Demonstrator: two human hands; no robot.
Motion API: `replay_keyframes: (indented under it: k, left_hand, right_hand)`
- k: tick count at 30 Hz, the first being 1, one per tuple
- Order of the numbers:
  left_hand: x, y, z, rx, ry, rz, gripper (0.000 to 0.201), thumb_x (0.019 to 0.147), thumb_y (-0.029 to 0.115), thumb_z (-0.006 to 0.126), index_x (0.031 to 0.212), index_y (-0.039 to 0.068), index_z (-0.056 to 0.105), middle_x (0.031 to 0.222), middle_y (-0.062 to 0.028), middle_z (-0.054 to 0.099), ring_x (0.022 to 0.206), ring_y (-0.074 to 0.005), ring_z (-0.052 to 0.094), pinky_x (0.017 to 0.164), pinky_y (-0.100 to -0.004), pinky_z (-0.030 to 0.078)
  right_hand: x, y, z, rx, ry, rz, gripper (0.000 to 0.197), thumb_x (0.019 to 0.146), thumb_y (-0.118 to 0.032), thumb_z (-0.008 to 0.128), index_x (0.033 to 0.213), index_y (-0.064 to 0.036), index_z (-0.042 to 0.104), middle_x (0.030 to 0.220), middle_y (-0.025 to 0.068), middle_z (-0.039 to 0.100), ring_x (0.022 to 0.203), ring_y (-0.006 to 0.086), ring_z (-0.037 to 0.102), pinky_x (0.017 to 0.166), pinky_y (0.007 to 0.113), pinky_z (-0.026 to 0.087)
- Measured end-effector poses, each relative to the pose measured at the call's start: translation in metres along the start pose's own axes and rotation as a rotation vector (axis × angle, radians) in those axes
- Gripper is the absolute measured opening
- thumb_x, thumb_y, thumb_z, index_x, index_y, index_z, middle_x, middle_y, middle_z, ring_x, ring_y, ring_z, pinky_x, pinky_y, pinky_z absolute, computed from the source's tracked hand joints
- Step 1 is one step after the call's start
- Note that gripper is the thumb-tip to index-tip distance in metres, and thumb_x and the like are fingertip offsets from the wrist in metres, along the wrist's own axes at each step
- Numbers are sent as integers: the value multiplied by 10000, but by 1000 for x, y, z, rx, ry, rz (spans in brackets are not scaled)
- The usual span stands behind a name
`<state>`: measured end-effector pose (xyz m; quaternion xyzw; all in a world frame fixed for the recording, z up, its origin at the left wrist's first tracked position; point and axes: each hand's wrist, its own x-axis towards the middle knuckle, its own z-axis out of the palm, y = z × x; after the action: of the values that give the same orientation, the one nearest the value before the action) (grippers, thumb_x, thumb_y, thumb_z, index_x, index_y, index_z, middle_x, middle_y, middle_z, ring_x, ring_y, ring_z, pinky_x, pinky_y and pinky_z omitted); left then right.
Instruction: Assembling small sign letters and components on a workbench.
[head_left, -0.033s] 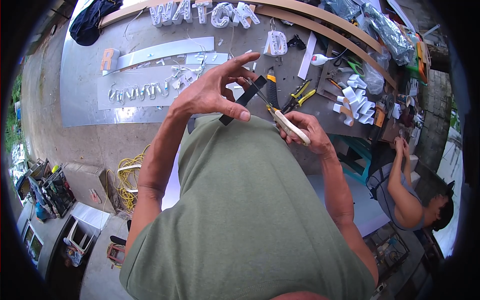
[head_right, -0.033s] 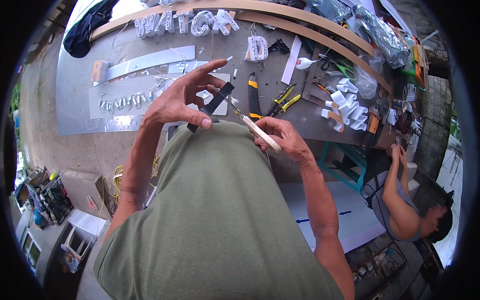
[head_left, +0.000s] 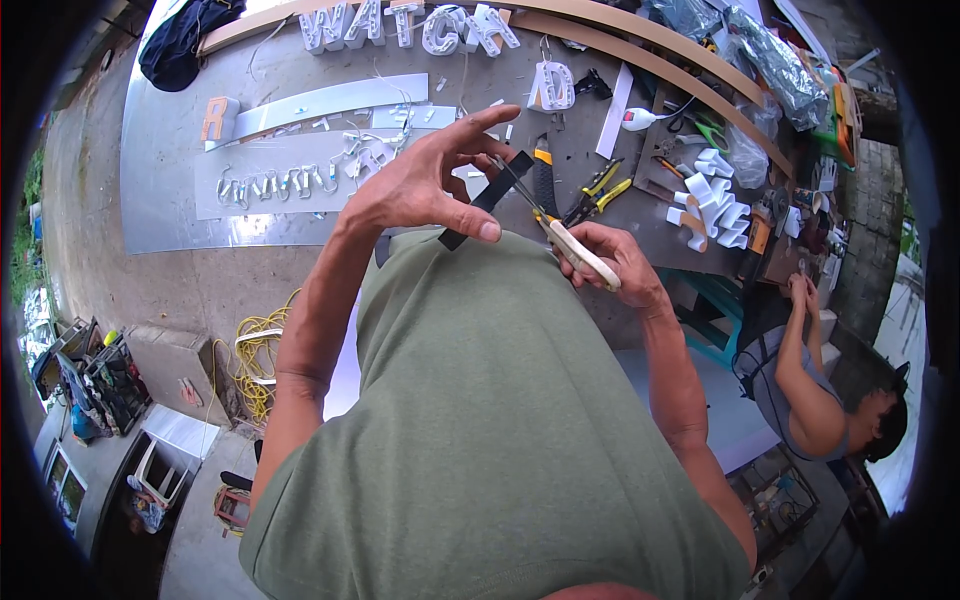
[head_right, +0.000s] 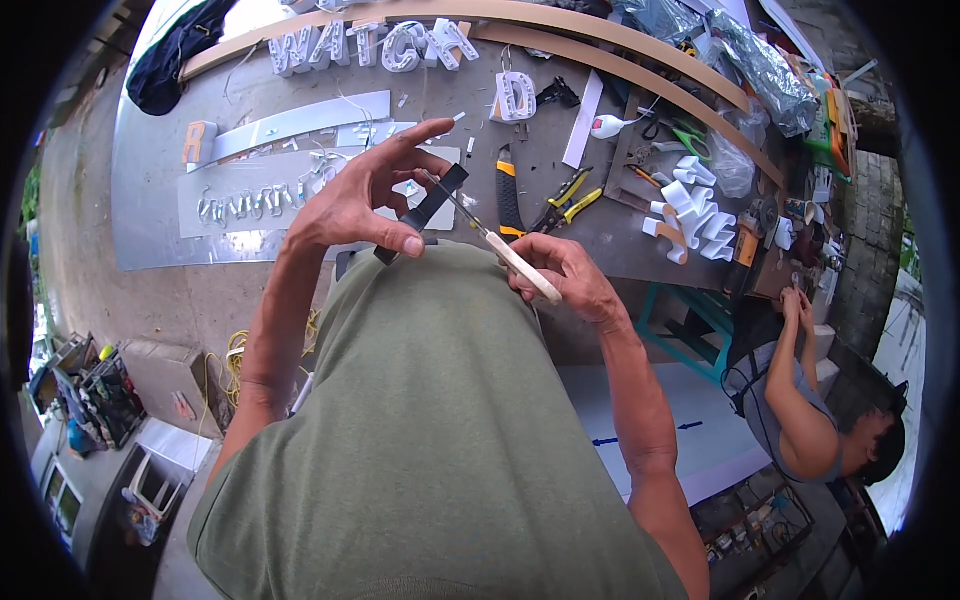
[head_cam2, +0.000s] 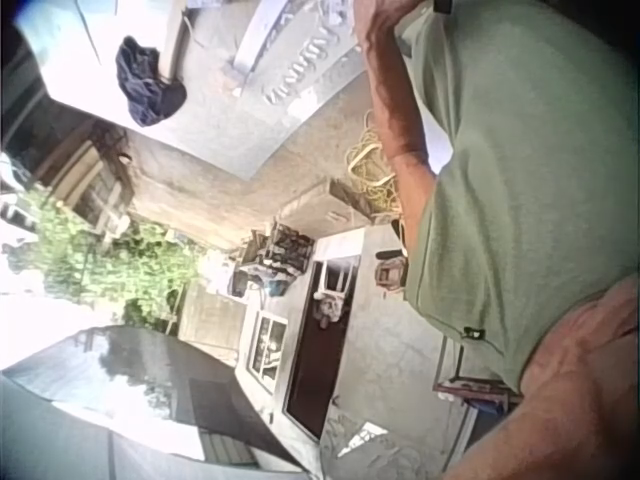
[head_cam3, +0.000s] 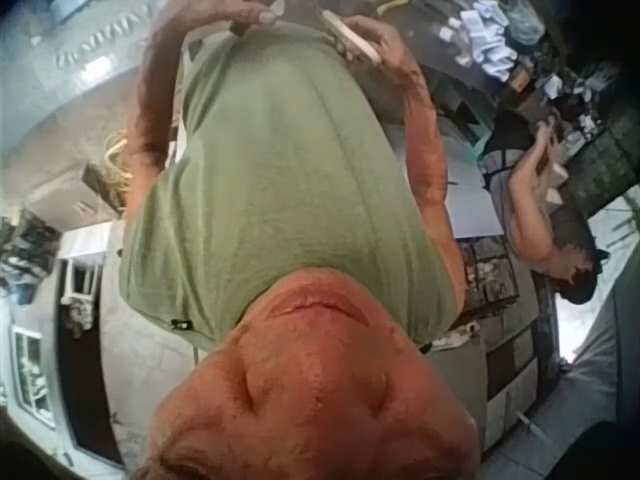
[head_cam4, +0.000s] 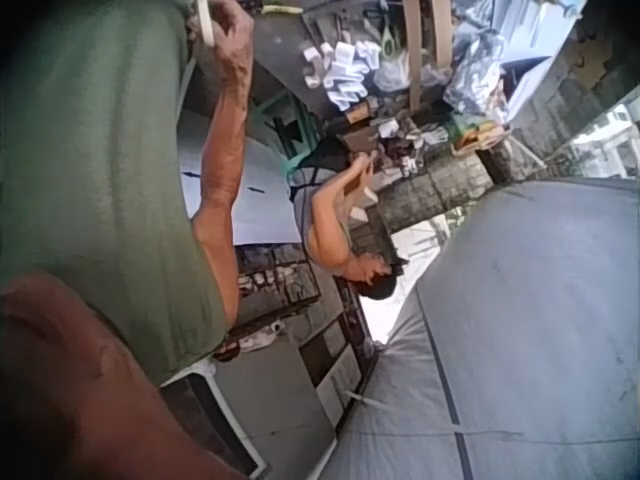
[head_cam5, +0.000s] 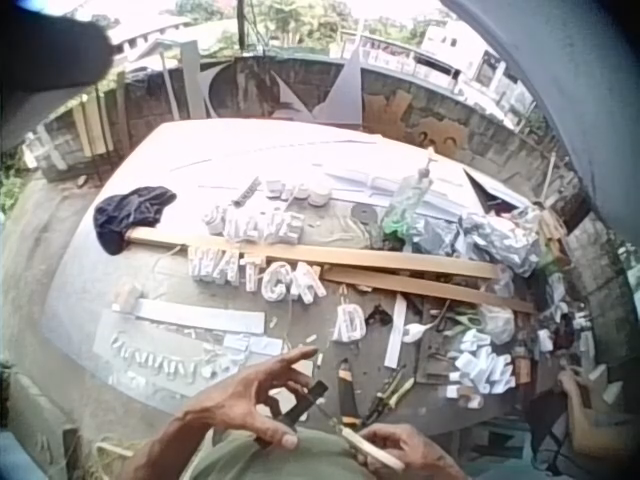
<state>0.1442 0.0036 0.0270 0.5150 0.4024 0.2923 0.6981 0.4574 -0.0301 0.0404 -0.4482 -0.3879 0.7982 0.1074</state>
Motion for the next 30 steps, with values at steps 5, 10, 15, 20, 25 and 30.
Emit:
replay_keyframes:
  k: [5, 10, 15, 20, 25, 30]
  left_hand:
    - [-1, 0, 0, -48, -4, -16, 1285, 520, 391, 982, 1570, 79, 311, 1287, -173, 585, 1132, -262, 567, 794, -338, 543]
    - [0, -2, 1, -43, 1, -19, 1280, 521, 420, 976, 1568, 87, 320, 1278, -176, 588, 1133, -269, 570, 812, -346, 545]
    - [0, 2, 3, -29, 4, -22, 1281, 515, 432, 975, 1566, 90, 327, 1276, -174, 592, 1128, -271, 578, 810, -345, 545]
    - [1, 3, 5, -44, -2, -27, 1284, 511, 433, 976, 1564, 86, 328, 1274, -168, 596, 1129, -269, 580, 801, -340, 544]
    - [2, 1, 4, -36, -8, -26, 1288, 511, 421, 976, 1566, 81, 321, 1267, -160, 604, 1129, -262, 580, 798, -335, 548]
    - [1, 3, 4, -64, -41, -22, 1307, 515, 414, 967, 1574, 63, 288, 1326, -194, 572, 1114, -268, 595, 780, -344, 576]
  right_hand:
    - [0, 2, 2, -21, 0, -18, 486, 814, -265, 664, 1178, 50, 602, 878, 35, 624, 750, 78, 571, 714, 242, 509]
    - [1, 4, 1, -48, 2, -38, 500, 814, -278, 674, 1179, 55, 601, 860, 29, 612, 740, 76, 564, 703, 240, 504]
    - [2, 12, -1, -37, 8, -65, 508, 809, -293, 682, 1170, 56, 607, 860, 28, 615, 744, 77, 568, 703, 241, 506]
    - [3, 13, 0, -25, 32, -55, 457, 831, -257, 691, 1161, 50, 616, 858, 26, 620, 745, 79, 573, 703, 245, 510]
    - [1, 14, -3, 22, 11, -70, 389, 877, -208, 704, 1157, 48, 617, 857, 26, 629, 752, 83, 582, 705, 251, 516]
    - [-1, 16, -4, -152, 45, -5, 272, 938, -135, 669, 1152, 32, 647, 903, 29, 659, 768, 83, 592, 710, 258, 522]
